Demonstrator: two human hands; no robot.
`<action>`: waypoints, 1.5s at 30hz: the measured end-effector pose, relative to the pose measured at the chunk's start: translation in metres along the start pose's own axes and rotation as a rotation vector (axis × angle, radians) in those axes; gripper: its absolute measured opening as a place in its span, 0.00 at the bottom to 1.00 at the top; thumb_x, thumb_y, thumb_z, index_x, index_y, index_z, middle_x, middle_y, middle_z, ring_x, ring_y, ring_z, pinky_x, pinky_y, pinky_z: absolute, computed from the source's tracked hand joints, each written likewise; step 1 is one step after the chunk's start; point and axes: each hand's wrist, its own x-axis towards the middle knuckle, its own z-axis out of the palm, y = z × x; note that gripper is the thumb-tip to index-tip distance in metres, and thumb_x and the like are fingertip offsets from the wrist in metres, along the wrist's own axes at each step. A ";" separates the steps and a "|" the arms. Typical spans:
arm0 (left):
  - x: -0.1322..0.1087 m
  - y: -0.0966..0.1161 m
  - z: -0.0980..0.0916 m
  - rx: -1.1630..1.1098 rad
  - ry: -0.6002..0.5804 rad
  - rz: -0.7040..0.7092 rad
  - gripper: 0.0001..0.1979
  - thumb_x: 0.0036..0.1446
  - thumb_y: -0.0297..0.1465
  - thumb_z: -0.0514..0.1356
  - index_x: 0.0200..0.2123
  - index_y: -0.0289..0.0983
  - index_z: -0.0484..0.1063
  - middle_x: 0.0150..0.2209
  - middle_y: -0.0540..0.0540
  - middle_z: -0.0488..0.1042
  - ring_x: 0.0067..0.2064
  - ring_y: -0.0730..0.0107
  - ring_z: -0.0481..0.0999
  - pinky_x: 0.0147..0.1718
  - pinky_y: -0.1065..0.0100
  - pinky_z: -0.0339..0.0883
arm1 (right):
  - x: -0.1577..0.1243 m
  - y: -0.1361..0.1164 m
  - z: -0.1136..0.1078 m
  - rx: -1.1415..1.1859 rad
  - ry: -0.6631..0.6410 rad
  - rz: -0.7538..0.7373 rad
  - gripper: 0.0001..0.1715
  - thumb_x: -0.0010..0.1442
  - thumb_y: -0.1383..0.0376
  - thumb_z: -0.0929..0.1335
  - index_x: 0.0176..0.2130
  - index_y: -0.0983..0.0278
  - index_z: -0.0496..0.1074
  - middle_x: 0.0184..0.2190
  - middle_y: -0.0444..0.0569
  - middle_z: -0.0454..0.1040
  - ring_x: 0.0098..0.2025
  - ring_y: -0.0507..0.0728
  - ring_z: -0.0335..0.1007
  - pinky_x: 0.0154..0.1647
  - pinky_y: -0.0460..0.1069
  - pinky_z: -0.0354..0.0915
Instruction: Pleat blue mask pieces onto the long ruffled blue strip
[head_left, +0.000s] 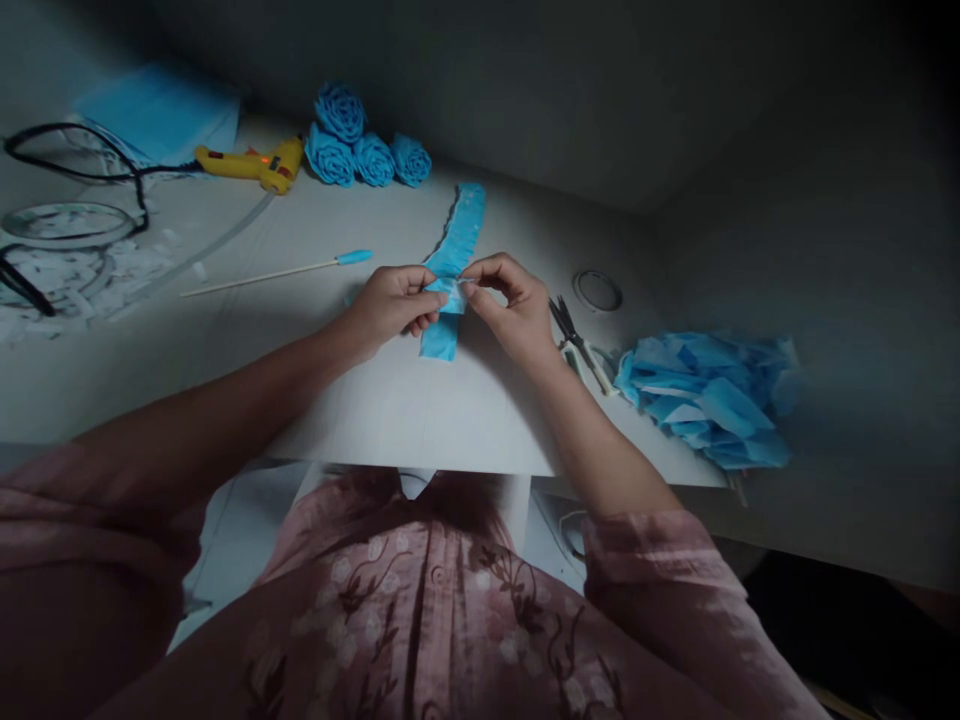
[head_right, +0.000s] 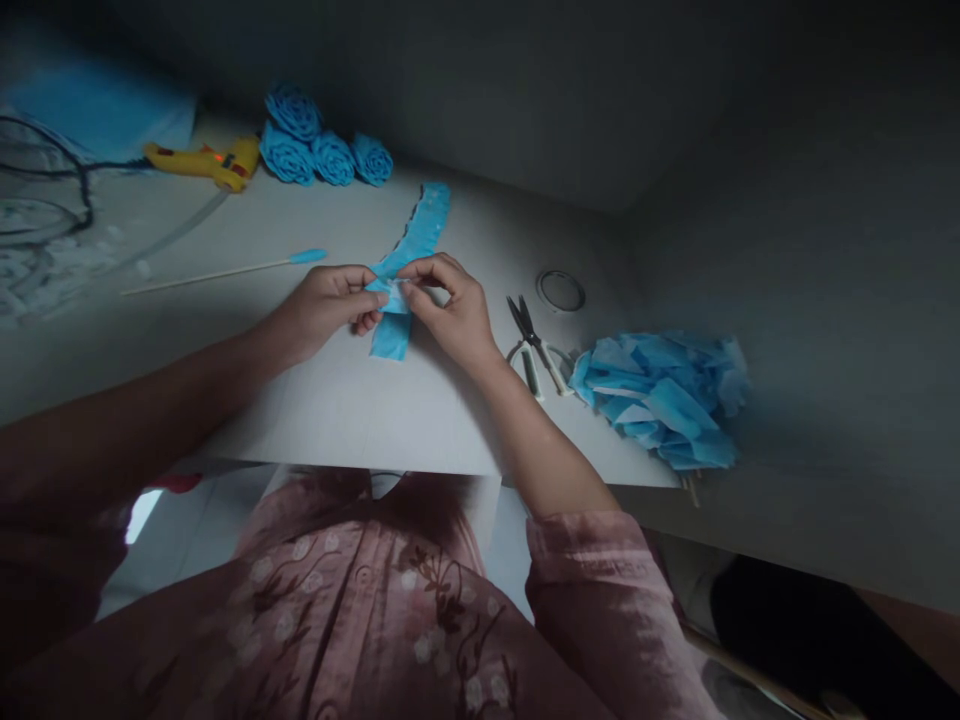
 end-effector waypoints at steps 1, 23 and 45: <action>0.000 0.000 0.000 -0.004 0.000 0.002 0.11 0.58 0.22 0.68 0.27 0.36 0.72 0.21 0.52 0.73 0.21 0.79 0.67 0.21 0.75 0.61 | 0.000 0.000 -0.001 -0.027 -0.004 -0.030 0.17 0.67 0.48 0.74 0.41 0.58 0.79 0.41 0.48 0.80 0.45 0.58 0.77 0.55 0.56 0.73; 0.001 -0.001 -0.001 -0.011 -0.029 0.054 0.09 0.61 0.25 0.67 0.29 0.36 0.71 0.23 0.52 0.73 0.21 0.79 0.68 0.22 0.75 0.63 | -0.003 -0.004 0.001 -0.004 -0.080 -0.024 0.23 0.72 0.43 0.68 0.44 0.59 0.76 0.46 0.50 0.81 0.51 0.59 0.79 0.58 0.58 0.72; 0.001 0.000 0.000 -0.004 0.005 0.020 0.10 0.61 0.25 0.68 0.29 0.36 0.71 0.22 0.53 0.72 0.20 0.80 0.68 0.20 0.77 0.61 | -0.005 0.007 0.005 0.000 -0.090 0.045 0.30 0.69 0.43 0.71 0.60 0.56 0.69 0.43 0.47 0.76 0.46 0.58 0.75 0.56 0.58 0.76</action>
